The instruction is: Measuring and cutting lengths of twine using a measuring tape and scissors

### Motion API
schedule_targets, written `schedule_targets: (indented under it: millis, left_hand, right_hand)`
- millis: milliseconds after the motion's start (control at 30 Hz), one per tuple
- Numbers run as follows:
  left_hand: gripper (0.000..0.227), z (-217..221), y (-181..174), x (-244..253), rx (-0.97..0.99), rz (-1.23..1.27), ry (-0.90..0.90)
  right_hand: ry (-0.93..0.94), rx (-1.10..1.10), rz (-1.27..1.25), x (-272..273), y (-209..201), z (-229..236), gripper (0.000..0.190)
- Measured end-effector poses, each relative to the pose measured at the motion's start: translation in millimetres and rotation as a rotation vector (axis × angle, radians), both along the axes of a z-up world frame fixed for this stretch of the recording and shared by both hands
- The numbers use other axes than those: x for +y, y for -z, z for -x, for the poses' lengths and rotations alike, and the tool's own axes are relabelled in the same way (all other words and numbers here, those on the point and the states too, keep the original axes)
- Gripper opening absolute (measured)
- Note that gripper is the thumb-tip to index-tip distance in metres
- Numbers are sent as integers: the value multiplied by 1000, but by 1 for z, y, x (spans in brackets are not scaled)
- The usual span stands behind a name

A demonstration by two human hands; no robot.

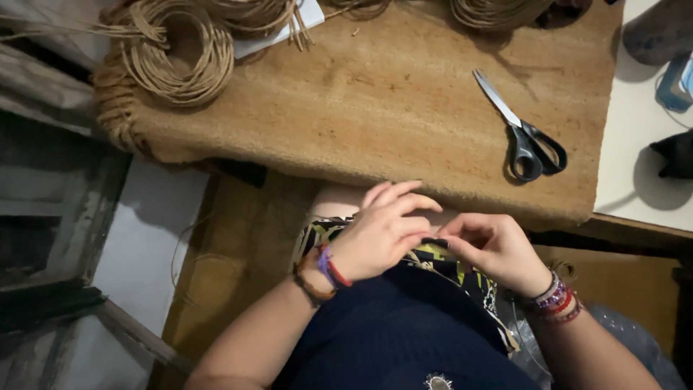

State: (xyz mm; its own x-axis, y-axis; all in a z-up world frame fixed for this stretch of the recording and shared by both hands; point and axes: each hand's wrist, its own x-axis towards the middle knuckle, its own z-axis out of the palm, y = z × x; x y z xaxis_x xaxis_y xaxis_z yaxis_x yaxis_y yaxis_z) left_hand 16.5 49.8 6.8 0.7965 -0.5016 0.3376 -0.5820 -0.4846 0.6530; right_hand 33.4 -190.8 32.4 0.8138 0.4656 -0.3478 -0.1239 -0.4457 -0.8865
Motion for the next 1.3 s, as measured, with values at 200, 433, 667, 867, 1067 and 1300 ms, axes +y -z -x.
schedule_targets:
  millis: [200, 433, 667, 867, 1067, 1300]
  left_hand:
    - [8, -11, 2, 60, -160, -215, -251]
    - [11, 4, -20, 123, -117, -402, -460]
    - [32, 6, -46, 50, -100, -297, -317]
    - [23, 21, -13, -21, -5, -80, -12]
    - [11, 15, -15, 13, -66, -106, -84]
    - [13, 18, -15, 71, -14, -259, -224]
  right_hand:
    - [99, 49, 52, -48, -3, -10, 16]
    - [210, 81, 77, -89, -2, -2, 16]
    - [9, 28, -6, -58, 2, 2, 12]
    - [-101, 8, -48, -27, -7, 8, 12]
    - [10, 208, -69, -51, -8, 3, 20]
    - [69, 161, -57, -100, -10, -2, 16]
